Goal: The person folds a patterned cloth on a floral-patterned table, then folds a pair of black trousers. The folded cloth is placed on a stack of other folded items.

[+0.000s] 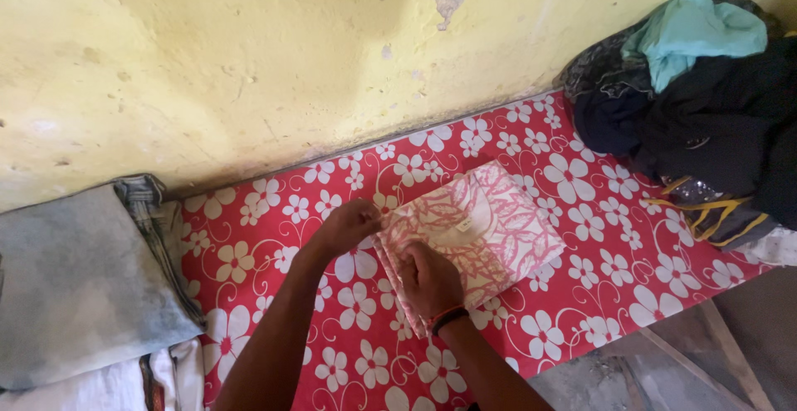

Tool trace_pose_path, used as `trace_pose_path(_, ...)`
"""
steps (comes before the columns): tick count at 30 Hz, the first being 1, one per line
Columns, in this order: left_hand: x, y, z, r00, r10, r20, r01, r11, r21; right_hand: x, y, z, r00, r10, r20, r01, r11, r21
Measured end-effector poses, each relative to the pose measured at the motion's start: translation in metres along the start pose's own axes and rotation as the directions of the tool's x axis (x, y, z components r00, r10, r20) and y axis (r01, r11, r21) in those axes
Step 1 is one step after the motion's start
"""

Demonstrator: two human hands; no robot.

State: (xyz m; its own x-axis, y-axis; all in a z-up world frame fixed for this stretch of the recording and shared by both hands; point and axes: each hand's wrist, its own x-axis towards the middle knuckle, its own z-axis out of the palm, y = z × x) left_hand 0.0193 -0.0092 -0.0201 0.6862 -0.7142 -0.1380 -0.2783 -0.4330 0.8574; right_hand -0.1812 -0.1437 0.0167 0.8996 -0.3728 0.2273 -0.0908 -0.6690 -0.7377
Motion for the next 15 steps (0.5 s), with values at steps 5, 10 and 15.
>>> trace_pose_path(5,0.01,-0.012,-0.007,0.994,0.087,0.06,-0.078,0.988,-0.136,0.001,-0.002,-0.001,0.999,0.042,0.028,-0.042,0.999,-0.017)
trace_pose_path(10,0.016,-0.018,-0.006,0.995,0.084,0.054,-0.069,0.97,-0.233,0.001,-0.002,-0.002,1.0,0.011,0.005,-0.01,1.0,-0.029)
trace_pose_path(15,0.007,-0.017,-0.008,0.999,0.001,0.036,0.002,0.997,-0.075,0.002,-0.003,-0.002,0.999,0.036,0.028,-0.035,0.999,-0.013)
